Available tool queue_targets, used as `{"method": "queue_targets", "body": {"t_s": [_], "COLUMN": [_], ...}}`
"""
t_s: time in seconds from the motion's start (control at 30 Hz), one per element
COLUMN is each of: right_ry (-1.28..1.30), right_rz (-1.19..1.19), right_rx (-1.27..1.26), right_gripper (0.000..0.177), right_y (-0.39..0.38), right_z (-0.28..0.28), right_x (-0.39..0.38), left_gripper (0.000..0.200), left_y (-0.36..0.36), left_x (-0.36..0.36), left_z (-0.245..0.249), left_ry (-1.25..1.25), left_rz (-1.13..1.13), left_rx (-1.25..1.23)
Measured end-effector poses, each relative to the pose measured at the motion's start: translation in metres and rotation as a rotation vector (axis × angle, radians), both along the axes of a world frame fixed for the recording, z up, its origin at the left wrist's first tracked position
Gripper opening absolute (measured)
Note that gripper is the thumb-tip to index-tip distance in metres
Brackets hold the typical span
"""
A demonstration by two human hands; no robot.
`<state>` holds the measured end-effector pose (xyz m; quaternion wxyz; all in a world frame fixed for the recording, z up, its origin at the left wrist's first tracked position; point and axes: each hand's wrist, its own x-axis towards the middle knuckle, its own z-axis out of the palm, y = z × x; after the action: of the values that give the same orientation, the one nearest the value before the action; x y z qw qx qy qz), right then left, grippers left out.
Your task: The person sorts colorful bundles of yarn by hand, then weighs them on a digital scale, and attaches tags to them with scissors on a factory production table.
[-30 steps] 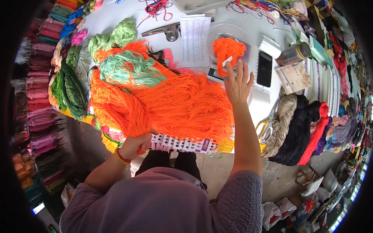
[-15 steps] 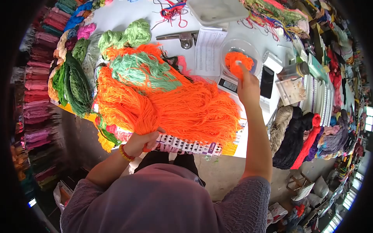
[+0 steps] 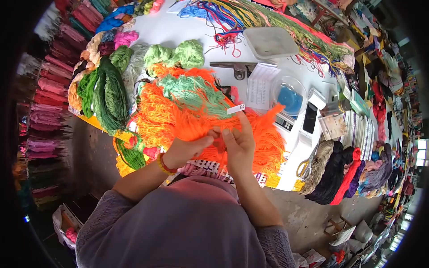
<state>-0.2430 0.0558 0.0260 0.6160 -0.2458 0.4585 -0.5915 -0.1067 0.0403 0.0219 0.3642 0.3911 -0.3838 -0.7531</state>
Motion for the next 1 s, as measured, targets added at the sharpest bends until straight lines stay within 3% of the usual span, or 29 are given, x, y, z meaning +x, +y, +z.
{"method": "queue_targets", "body": {"t_s": [0.07, 0.13, 0.3, 0.43, 0.6, 0.83, 0.9, 1.0], "right_ry": [0.094, 0.14, 0.328, 0.238, 0.181, 0.314, 0.306, 0.309], "right_rz": [0.024, 0.032, 0.079, -0.019, 0.001, -0.023, -0.028, -0.059], "right_rx": [-0.089, -0.104, -0.148, -0.167, -0.18, -0.281, -0.268, -0.224], "right_gripper": [0.054, 0.054, 0.052, 0.049, 0.048, 0.046, 0.046, 0.045], "right_y": [0.001, 0.0, -0.001, -0.007, -0.01, -0.009, -0.01, -0.01], "right_z": [-0.006, -0.003, -0.005, 0.004, -0.002, -0.004, -0.003, -0.003], "right_x": [0.008, 0.015, 0.025, 0.036, 0.038, 0.041, 0.041, 0.04], "left_gripper": [0.019, 0.017, 0.015, 0.016, 0.015, 0.012, 0.009, 0.012], "left_y": [0.003, 0.002, -0.004, -0.007, -0.009, -0.008, -0.008, -0.01], "left_x": [-0.003, 0.001, 0.008, 0.014, 0.02, 0.021, 0.025, 0.025], "left_z": [-0.015, -0.013, -0.02, -0.012, -0.014, -0.008, 0.002, -0.011], "left_ry": [-0.001, 0.044, -0.107, -0.042, 0.107, 0.059, 0.028, 0.059], "left_rz": [0.137, 0.125, 0.264, 0.231, 0.227, 0.256, 0.19, 0.192], "left_rx": [-0.319, -0.29, -0.516, -0.49, -0.208, -0.276, -0.089, -0.248]}}
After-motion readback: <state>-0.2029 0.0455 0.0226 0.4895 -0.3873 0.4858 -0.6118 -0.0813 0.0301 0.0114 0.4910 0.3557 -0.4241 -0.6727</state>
